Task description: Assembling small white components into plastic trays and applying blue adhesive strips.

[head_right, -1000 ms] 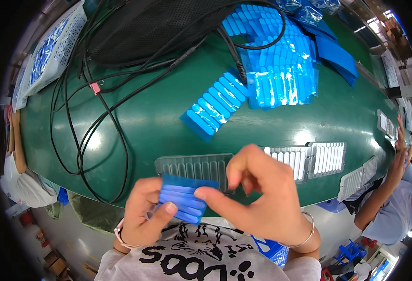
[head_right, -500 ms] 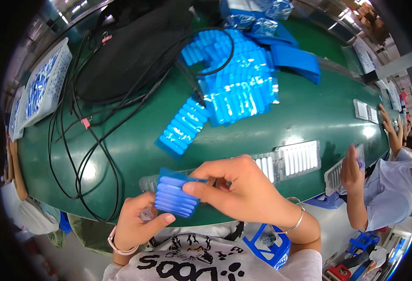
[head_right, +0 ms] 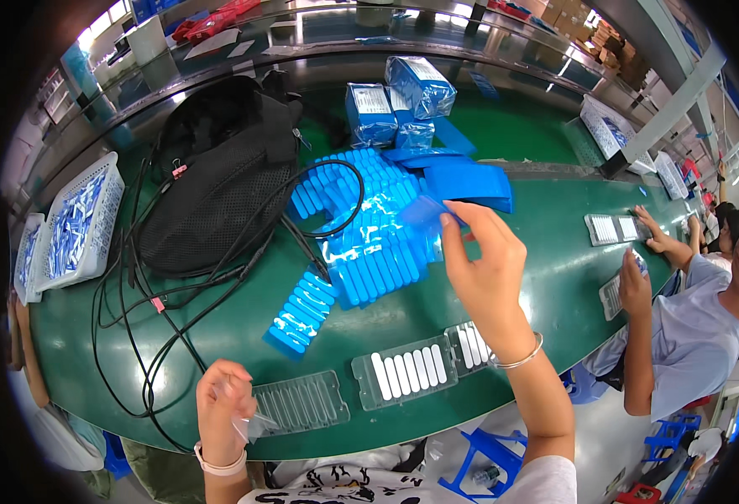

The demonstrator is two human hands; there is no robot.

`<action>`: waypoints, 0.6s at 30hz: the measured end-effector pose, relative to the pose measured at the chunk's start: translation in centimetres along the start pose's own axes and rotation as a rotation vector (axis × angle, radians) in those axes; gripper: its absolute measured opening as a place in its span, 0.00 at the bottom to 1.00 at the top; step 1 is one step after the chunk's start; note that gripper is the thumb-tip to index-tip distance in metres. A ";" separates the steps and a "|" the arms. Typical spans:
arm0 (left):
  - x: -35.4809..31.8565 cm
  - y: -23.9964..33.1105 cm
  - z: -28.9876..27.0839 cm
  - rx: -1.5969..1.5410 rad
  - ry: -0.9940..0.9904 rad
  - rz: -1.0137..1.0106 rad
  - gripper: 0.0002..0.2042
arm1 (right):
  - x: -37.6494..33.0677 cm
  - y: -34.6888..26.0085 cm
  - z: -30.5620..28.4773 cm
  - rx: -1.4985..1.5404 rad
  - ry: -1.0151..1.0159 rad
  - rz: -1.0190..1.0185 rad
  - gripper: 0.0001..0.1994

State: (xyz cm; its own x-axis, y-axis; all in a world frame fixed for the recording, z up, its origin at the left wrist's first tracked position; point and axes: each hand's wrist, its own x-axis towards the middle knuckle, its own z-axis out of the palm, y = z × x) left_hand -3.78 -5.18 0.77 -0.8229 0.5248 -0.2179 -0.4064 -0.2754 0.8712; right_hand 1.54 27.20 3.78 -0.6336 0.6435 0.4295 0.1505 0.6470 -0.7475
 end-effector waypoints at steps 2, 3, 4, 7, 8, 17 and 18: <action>0.2 0.0 0.0 0.023 -0.018 0.008 0.09 | 0.5 0.1 0.0 -0.464 0.161 -0.663 0.10; 0.3 -0.1 0.1 0.101 -0.010 -0.012 0.08 | -0.4 -0.4 1.1 -0.439 0.063 -0.543 0.11; 0.4 -0.2 0.1 0.178 -0.004 -0.034 0.07 | -1.7 -1.6 2.0 -0.427 -0.099 -0.419 0.13; 0.7 -0.1 0.4 0.119 0.055 -0.066 0.06 | -2.8 -1.7 2.7 -0.218 -0.319 -0.338 0.15; 1.0 0.1 0.6 0.115 0.047 -0.068 0.06 | -2.2 -1.5 2.3 -0.223 -0.279 -0.349 0.14; 0.1 -0.4 -1.1 -0.063 -0.017 -0.100 0.15 | 3.0 5.4 -0.1 -0.132 -0.122 0.149 0.12; 0.3 -0.7 -1.2 -0.063 -0.017 -0.100 0.15 | 3.2 6.1 0.2 -0.134 -0.106 0.229 0.12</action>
State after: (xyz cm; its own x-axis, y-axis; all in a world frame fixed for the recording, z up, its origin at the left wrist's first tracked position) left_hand -4.21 -5.84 -0.40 -0.7706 0.5654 -0.2941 -0.5104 -0.2710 0.8161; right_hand 0.27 33.14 0.44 -0.6465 0.7374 0.1958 0.3937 0.5423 -0.7422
